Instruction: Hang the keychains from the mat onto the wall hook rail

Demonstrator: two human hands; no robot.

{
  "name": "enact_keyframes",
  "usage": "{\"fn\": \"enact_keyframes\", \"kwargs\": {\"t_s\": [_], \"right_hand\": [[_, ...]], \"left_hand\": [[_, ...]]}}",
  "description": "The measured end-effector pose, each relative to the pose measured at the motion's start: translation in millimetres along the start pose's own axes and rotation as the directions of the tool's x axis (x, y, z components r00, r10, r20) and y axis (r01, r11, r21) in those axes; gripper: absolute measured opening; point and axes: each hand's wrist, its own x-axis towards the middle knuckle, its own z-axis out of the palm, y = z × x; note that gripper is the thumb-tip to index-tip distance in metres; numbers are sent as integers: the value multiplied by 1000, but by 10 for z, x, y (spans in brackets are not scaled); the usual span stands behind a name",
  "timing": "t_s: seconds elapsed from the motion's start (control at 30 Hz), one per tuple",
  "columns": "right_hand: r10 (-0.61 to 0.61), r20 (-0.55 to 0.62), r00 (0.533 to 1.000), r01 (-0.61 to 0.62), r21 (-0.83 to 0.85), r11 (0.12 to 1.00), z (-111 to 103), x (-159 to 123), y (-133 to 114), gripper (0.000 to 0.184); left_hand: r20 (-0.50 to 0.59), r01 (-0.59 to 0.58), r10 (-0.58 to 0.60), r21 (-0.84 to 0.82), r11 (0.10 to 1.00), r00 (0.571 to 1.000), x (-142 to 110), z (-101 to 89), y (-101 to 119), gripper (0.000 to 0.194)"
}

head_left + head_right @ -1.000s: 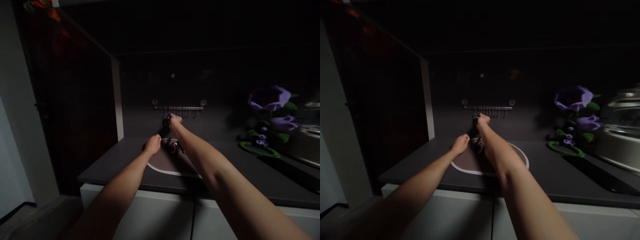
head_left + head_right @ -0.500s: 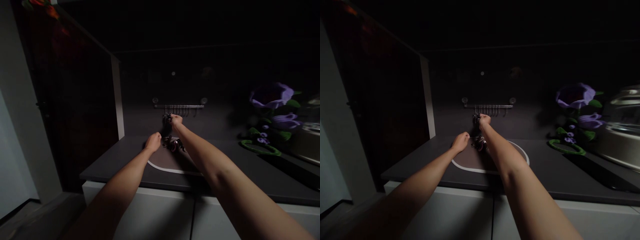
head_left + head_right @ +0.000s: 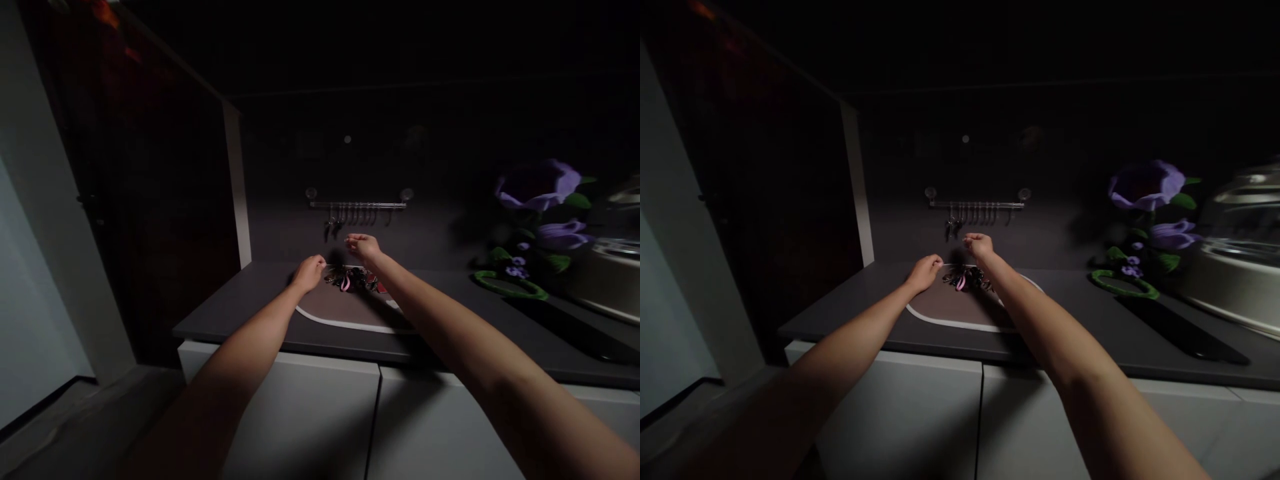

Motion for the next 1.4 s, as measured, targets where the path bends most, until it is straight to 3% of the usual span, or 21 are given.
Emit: {"fn": "enact_keyframes", "kwargs": {"t_s": [0.17,0.3,0.47,0.67,0.83,0.97,1.1,1.2,1.3,1.4], "right_hand": [[-17,34,999,20,-96,995,-174,-251,204,12],[-125,86,988,141,-229,963,-249,-340,393,11],[-329,194,924,382,-502,776,-279,-373,470,14],[-340,290,895,444,-669,596,-282,-394,463,17],[-246,352,903,425,-815,395,-271,-419,440,24],[-231,363,903,425,-834,352,-253,-425,420,26],[-233,367,901,428,-840,334,-241,-433,391,28],[-232,370,900,431,-838,335,-236,-439,368,29],[-236,369,899,433,-832,347,-232,-437,361,29],[-244,374,895,441,-826,351,-229,-428,369,29]], "left_hand": [[49,-45,45,-8,999,998,-17,-5,30,17],[88,-73,72,11,997,994,-28,9,26,19],[184,-129,122,27,991,975,-39,49,0,27],[239,-144,114,113,983,964,-30,82,-27,22],[197,-86,59,131,988,979,-20,67,-21,21],[90,4,-10,67,998,996,-5,23,-9,20],[-5,100,-102,-153,983,995,25,-10,15,14],[1,201,-224,-447,872,975,45,-23,48,13],[66,272,-328,-724,634,942,51,-58,92,12],[165,293,-338,-879,376,927,40,-131,142,10]]}}
